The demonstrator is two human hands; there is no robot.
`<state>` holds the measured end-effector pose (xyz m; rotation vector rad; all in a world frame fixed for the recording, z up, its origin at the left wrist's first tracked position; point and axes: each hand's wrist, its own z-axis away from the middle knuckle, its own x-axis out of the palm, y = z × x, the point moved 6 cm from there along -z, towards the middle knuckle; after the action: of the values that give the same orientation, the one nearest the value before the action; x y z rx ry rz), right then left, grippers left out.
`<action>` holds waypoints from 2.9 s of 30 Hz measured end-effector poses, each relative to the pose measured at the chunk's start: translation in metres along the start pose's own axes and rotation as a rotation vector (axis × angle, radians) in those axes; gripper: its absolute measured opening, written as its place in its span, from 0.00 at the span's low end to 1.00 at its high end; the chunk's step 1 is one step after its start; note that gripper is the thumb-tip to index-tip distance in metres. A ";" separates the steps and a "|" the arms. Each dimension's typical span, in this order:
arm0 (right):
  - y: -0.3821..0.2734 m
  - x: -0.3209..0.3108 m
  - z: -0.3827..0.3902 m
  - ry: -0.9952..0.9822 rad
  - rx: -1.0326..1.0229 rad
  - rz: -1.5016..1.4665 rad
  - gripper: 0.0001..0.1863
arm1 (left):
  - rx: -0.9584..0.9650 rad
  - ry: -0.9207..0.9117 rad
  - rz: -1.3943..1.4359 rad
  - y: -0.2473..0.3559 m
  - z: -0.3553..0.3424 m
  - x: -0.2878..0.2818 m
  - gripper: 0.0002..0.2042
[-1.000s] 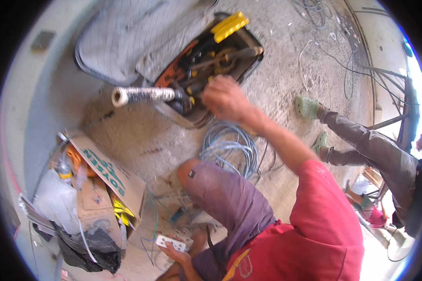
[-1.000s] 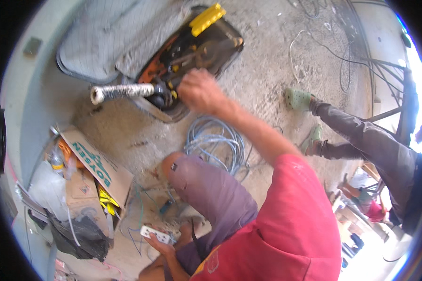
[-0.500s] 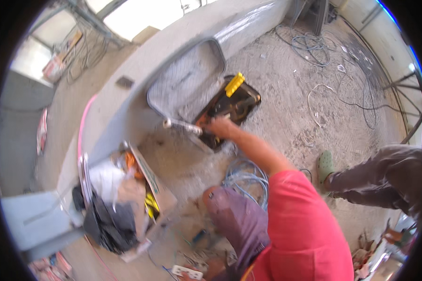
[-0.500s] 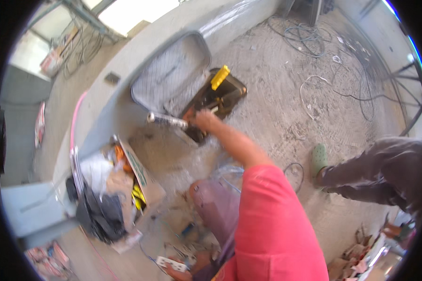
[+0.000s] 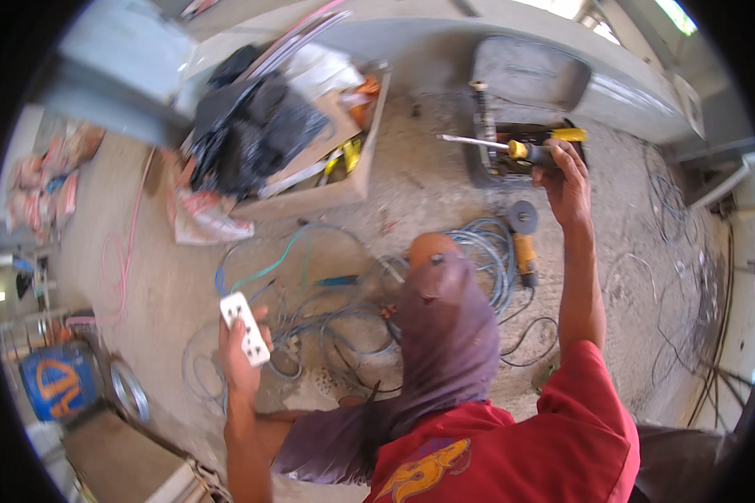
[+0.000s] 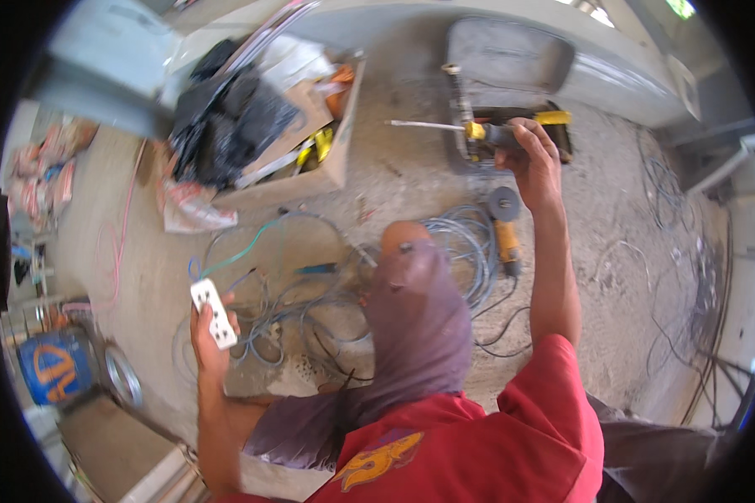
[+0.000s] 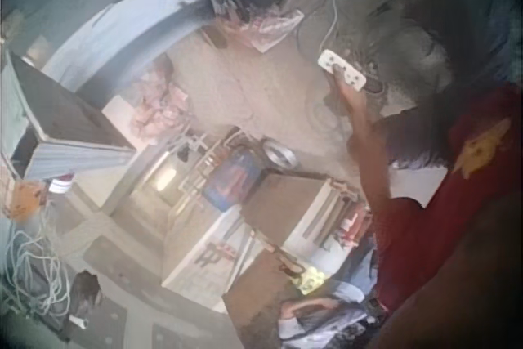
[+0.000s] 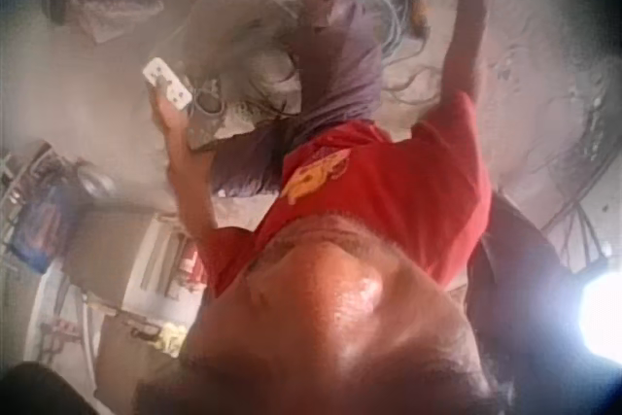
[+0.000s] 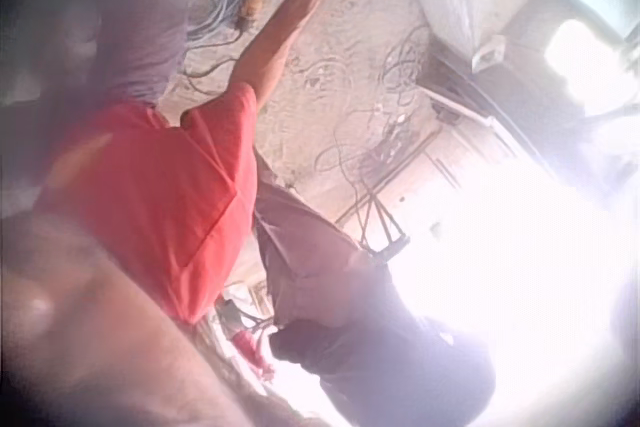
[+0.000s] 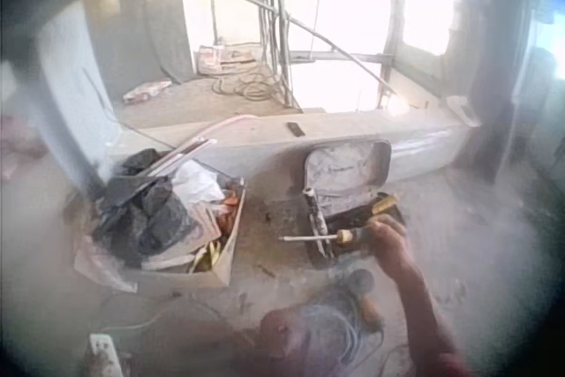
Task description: The person sits on the floor and repairs a white electrical outlet by opening its casing, manipulating internal wires, and using a screwdriver to tighten connections. They repeatedly open and close the outlet casing while adjusting the wiring.
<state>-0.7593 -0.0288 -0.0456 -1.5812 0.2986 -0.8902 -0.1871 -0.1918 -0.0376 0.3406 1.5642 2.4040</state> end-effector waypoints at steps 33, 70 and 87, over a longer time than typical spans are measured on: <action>0.287 -0.079 0.137 0.106 0.016 1.432 0.15 | 0.299 -0.015 0.417 -0.171 -0.015 -0.175 0.20; 0.192 0.301 0.219 -0.909 -0.018 1.224 0.17 | 0.443 -0.240 0.326 -0.159 -0.017 -0.101 0.25; 0.181 0.315 0.241 -1.064 -0.154 1.054 0.16 | 0.497 -0.089 0.389 -0.181 -0.005 -0.109 0.21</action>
<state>-0.3312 -0.0975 -0.0893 -1.5176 0.3543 0.7944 -0.0711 -0.1621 -0.2115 0.9069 2.2102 2.1700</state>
